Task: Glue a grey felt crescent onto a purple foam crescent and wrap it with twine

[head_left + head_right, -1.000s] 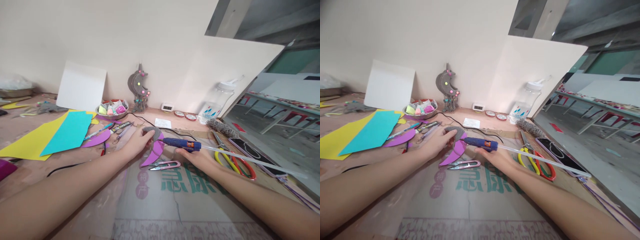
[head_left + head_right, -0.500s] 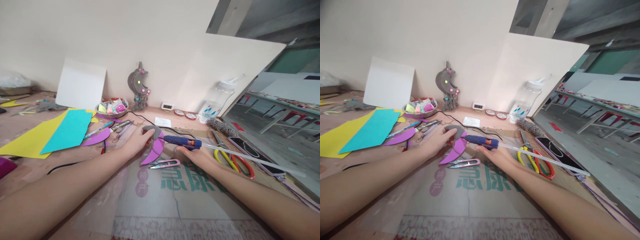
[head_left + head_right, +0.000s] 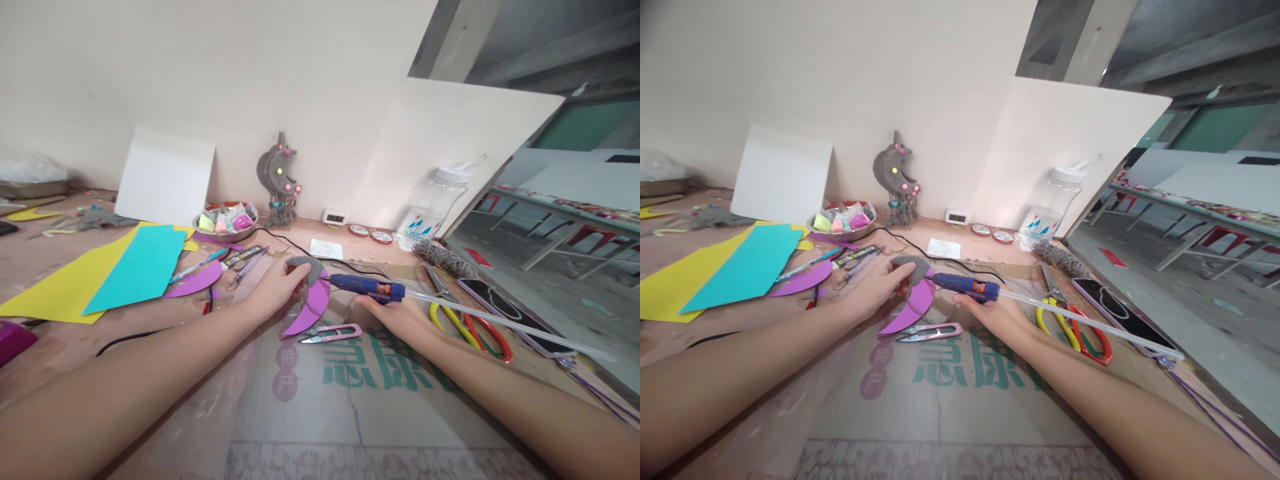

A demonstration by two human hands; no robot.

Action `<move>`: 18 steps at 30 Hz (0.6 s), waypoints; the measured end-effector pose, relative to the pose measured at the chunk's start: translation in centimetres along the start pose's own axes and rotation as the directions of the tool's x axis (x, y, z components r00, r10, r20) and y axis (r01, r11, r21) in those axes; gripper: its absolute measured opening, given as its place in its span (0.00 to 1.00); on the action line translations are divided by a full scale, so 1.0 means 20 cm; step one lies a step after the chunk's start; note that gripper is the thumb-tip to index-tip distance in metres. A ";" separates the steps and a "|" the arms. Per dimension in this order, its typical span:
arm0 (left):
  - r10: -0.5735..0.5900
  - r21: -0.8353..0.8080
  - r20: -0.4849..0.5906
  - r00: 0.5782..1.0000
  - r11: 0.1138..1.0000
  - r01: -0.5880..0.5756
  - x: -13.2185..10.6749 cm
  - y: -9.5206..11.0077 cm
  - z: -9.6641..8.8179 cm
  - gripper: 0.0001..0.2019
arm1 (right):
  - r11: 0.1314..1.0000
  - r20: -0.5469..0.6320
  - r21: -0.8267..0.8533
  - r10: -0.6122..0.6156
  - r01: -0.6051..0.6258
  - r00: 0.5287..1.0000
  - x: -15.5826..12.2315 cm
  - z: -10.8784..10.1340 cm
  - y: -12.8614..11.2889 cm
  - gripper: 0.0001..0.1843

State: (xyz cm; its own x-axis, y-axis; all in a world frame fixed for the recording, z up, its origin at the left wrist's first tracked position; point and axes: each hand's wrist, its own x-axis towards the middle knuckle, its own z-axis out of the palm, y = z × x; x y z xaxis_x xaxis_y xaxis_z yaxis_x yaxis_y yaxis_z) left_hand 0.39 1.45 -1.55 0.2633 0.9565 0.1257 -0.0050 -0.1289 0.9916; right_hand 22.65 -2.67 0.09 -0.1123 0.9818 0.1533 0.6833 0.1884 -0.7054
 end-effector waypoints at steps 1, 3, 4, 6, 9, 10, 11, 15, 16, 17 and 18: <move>-0.003 -0.008 0.001 1.000 1.000 0.003 0.00 0.00 0.00 0.12 | 1.000 0.001 0.006 -0.006 0.006 1.000 0.00 0.00 0.00 0.16; -0.017 -0.034 -0.002 1.000 0.999 0.017 0.00 -0.01 0.00 0.12 | 1.000 -0.007 0.007 -0.009 0.009 1.000 0.00 0.00 -0.01 0.15; -0.025 -0.048 -0.002 1.000 0.999 0.025 0.00 -0.01 0.00 0.12 | 1.000 -0.017 0.005 -0.007 0.007 1.000 0.00 0.00 -0.02 0.14; -0.032 -0.067 -0.001 0.999 0.997 0.032 0.00 0.00 0.01 0.12 | 1.000 -0.040 0.002 -0.007 0.008 0.999 0.00 0.00 -0.04 0.13; -0.028 -0.057 -0.004 1.000 0.998 0.028 -0.01 0.01 0.01 0.12 | 1.000 -0.067 -0.012 -0.028 0.028 0.997 -0.01 0.00 -0.06 0.13; -0.024 -0.050 -0.005 1.000 0.998 0.023 -0.01 0.02 0.01 0.12 | 0.999 -0.069 -0.015 -0.037 0.036 0.997 -0.01 0.00 -0.06 0.12; -0.018 -0.042 -0.003 1.000 0.999 0.018 -0.01 0.02 0.01 0.12 | 0.999 -0.069 -0.016 -0.041 0.040 0.997 -0.01 0.00 -0.07 0.12; -0.012 -0.027 0.005 1.000 1.000 0.013 0.00 0.02 0.01 0.12 | 0.999 -0.069 0.008 -0.033 0.034 0.997 -0.01 0.00 -0.05 0.13; -0.016 -0.029 0.005 1.000 0.999 0.016 0.00 0.02 0.00 0.12 | 0.999 -0.071 0.008 -0.033 0.033 0.997 -0.01 0.00 -0.04 0.13; -0.020 -0.035 0.001 1.000 0.999 0.020 0.00 0.02 0.01 0.12 | 1.000 -0.070 0.002 -0.031 0.031 0.997 0.00 0.00 -0.03 0.14; -0.024 -0.041 -0.002 1.000 0.999 0.024 0.00 0.02 0.01 0.12 | 1.000 -0.072 -0.007 -0.026 0.026 0.997 0.00 0.00 -0.03 0.14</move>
State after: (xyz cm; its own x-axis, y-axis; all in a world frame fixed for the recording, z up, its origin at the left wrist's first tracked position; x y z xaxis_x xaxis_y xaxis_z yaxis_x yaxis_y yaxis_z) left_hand 0.52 1.46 -1.19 0.2613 0.9599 0.1019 -0.0381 -0.0952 0.9947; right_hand 22.33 -2.82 0.47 -0.0777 0.9721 0.2215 0.6856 0.2134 -0.6960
